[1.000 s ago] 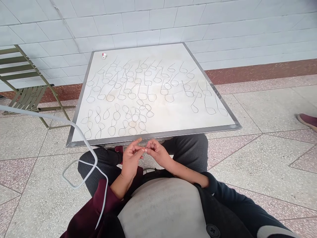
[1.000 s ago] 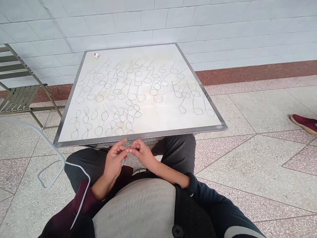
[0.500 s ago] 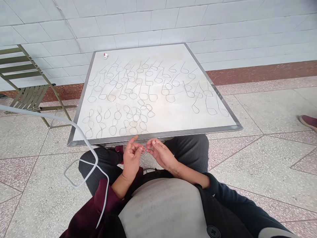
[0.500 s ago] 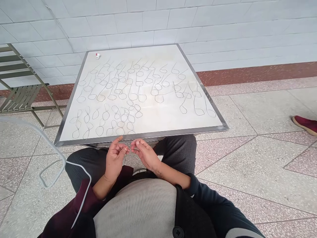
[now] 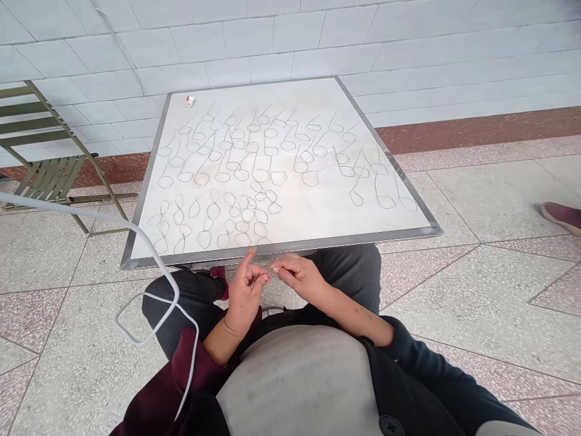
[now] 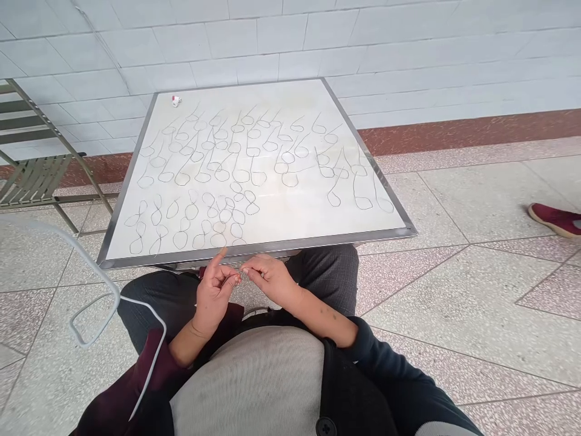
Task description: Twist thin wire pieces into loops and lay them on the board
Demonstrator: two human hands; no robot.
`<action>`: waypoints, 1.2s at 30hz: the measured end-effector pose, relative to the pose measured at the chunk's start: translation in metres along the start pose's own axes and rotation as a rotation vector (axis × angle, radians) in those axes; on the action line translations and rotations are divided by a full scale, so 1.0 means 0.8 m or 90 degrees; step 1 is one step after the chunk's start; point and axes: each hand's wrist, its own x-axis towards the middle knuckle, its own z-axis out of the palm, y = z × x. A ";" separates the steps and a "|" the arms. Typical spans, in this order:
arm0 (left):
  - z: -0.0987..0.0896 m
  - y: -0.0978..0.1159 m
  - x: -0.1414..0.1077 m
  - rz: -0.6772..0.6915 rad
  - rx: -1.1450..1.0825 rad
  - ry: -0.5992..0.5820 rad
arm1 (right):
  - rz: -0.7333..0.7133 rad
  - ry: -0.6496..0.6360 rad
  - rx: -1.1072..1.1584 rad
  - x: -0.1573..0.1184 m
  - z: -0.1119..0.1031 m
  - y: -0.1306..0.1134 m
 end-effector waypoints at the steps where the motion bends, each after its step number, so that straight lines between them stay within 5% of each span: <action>1: 0.000 0.000 0.000 -0.001 0.001 0.003 | -0.017 -0.009 -0.028 0.001 -0.001 -0.001; 13: -0.001 -0.009 0.000 -0.016 0.012 -0.024 | -0.097 -0.097 -0.256 0.009 -0.001 0.009; 22: -0.003 -0.003 0.008 -0.075 -0.110 0.062 | 0.102 0.058 0.057 0.001 0.024 0.017; 27: -0.003 -0.002 0.006 -0.086 -0.126 0.033 | 0.145 0.090 0.218 0.002 0.038 0.016; 36: -0.001 -0.006 0.003 -0.080 -0.121 -0.041 | 0.060 0.049 0.058 0.008 0.026 0.015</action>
